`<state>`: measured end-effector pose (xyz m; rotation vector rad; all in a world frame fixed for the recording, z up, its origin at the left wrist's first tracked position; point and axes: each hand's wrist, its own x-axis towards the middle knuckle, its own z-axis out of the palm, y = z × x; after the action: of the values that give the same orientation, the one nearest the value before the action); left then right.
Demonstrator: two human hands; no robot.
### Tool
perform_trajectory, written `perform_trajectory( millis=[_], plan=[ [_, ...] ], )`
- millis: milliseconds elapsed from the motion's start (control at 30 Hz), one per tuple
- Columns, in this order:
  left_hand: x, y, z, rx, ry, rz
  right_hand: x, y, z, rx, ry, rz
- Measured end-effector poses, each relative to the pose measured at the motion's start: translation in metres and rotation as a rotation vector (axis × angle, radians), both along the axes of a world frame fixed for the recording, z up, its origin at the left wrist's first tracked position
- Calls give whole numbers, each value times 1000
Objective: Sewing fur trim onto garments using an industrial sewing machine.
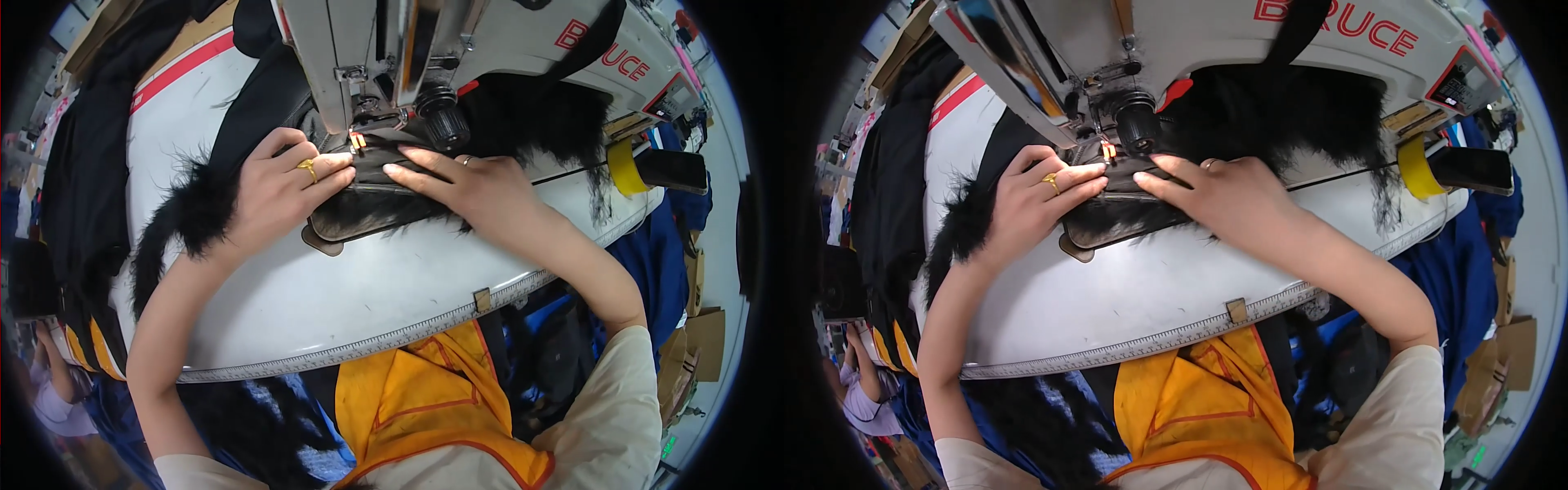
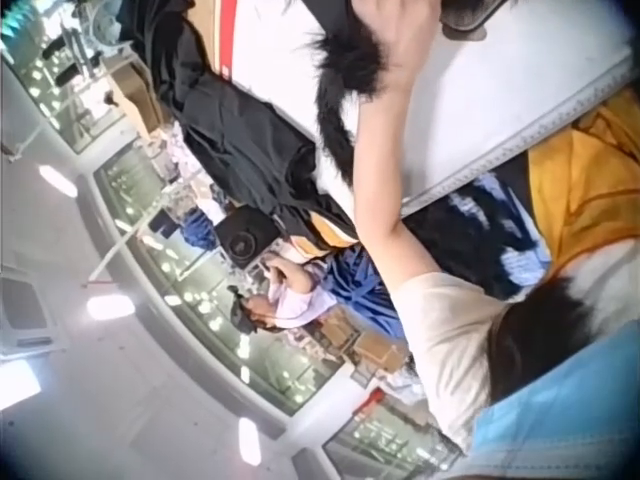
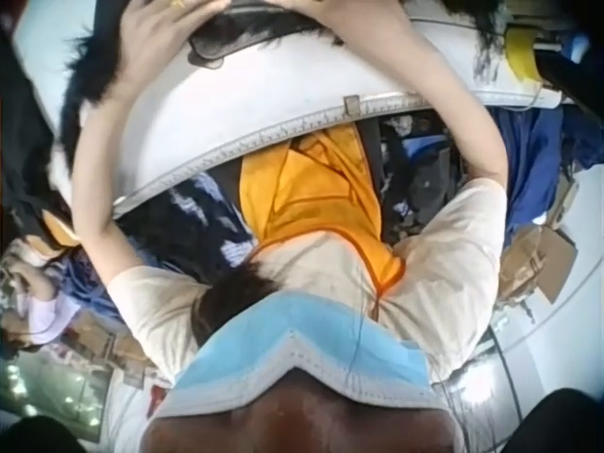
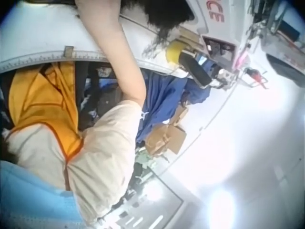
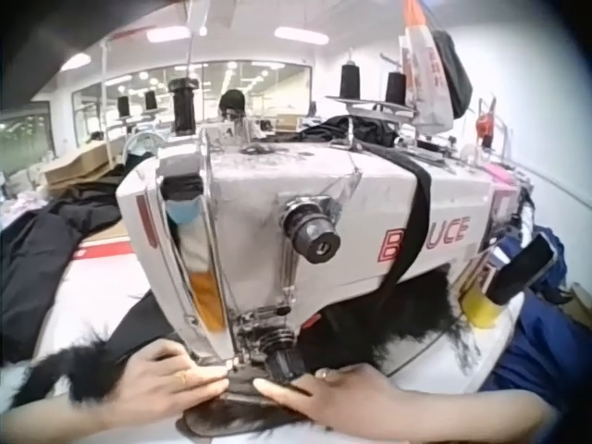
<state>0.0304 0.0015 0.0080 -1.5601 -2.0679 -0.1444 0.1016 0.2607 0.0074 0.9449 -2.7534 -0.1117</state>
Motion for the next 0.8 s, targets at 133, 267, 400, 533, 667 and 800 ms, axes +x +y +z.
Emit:
perform_trajectory(
  millis=[133, 267, 400, 533, 667, 800],
  plan=[
    [0, 5, -2, 53, -59, 44, -11, 13, 2, 8, -17, -37],
    [-2, 10, -5, 56, -5, 95, -16, 19, 0, -17, -44, -36],
    [2, 10, -9, 62, -4, 122, -16, 21, -11, -48, 58, -33],
    [9, 13, -8, 48, -16, 174, -17, 21, -15, -81, 104, -29],
    [18, 17, -5, -25, 16, 259, -13, 15, -12, -39, 118, -56],
    [21, 19, -5, -112, 16, 323, -13, 15, -13, -51, 125, -48]
  ],
)
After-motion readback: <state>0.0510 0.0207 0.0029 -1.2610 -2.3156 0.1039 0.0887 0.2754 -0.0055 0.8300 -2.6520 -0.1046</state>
